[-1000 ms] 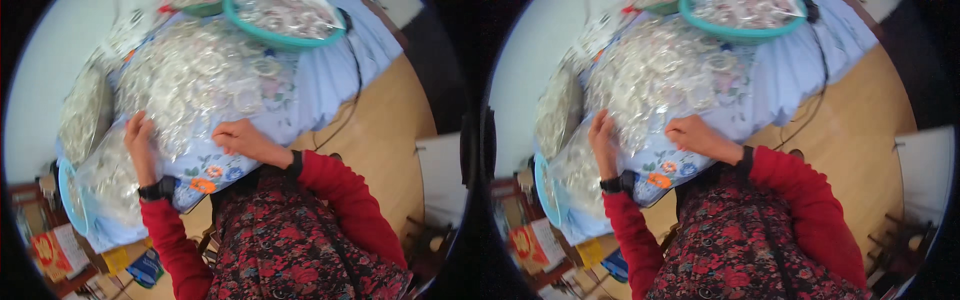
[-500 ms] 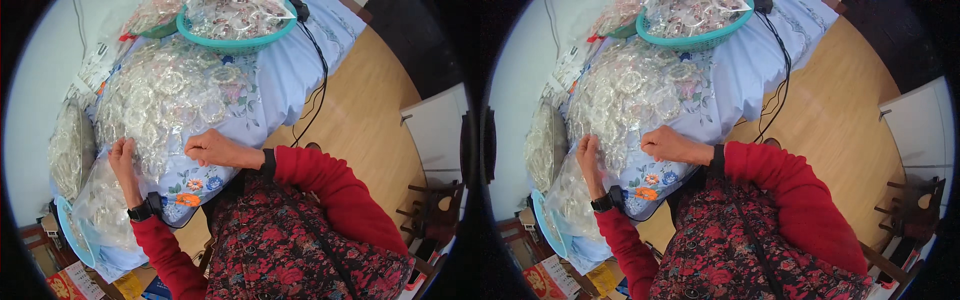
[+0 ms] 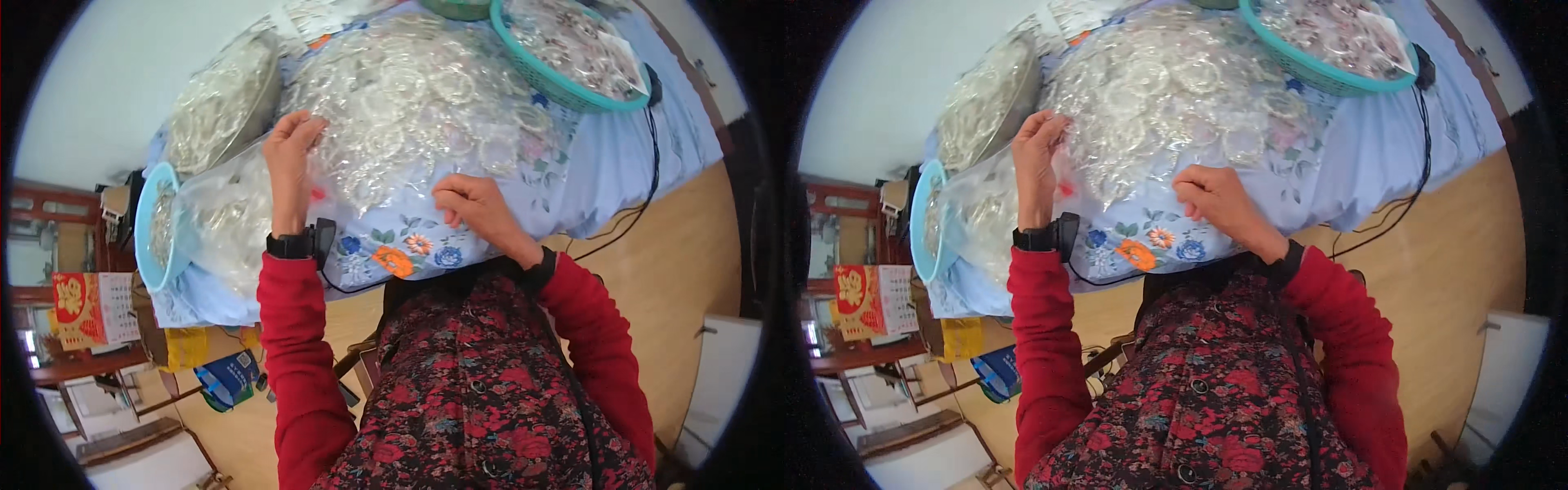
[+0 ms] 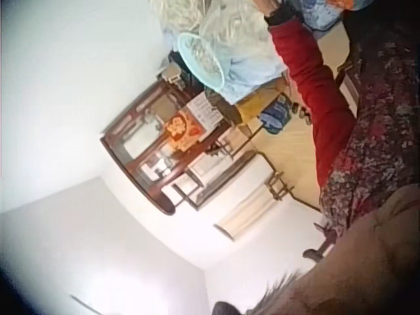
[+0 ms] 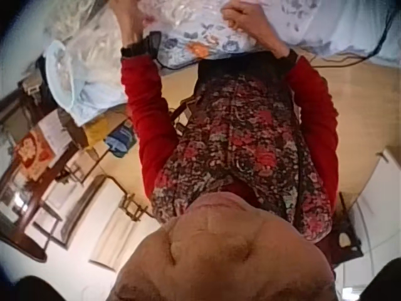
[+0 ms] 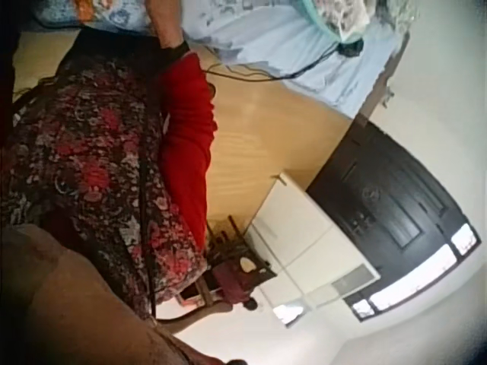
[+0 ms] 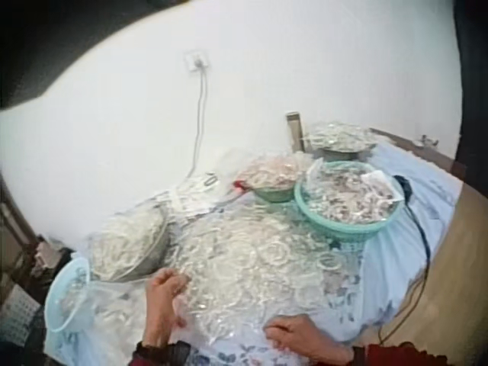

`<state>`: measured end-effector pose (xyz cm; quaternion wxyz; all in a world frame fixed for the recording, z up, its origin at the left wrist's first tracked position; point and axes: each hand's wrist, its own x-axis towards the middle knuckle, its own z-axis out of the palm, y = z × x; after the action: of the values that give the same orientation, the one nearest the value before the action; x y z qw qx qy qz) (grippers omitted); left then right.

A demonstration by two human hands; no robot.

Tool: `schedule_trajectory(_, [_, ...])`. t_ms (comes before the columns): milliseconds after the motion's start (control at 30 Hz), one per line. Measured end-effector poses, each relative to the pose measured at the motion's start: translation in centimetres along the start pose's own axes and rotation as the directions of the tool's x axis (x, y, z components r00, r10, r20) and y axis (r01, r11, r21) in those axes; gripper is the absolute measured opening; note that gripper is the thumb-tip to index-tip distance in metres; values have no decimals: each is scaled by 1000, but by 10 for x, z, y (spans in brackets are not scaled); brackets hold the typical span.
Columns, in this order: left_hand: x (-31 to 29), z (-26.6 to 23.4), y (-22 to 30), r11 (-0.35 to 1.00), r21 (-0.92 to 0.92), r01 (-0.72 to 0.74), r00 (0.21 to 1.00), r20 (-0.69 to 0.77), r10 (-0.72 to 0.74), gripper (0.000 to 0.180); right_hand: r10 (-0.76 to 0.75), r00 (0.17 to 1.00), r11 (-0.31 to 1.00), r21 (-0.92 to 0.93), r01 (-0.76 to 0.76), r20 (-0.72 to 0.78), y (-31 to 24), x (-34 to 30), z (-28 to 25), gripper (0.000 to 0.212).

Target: Sort small clear plastic components from a central pile into various bowls and bags.

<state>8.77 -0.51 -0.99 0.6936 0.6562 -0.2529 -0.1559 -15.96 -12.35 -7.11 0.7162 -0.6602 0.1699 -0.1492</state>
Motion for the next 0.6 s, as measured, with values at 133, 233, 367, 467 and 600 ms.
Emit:
schedule_trajectory(133, [-8,8,12,994,-92,63,997,-41,-67,15,-9,1000,1000,-14,9,-11,4,3,-2,16])
schedule_trajectory(233, [-12,7,20,999,23,22,998,-55,-20,13,-14,1000,999,-39,14,-2,6,6,-3,16])
schedule_trajectory(367, [-4,-6,16,899,369,-235,970,24,243,12,3,1000,998,-67,-3,1,6,4,-2,15])
schedule_trajectory(467, [0,-9,42,971,234,-39,997,-59,54,12,31,999,998,-59,-32,-24,4,0,-2,14])
schedule_trajectory(600, [35,-39,68,994,-98,-44,979,-202,23,13,26,1000,999,-25,-26,-7,4,1,1,13])
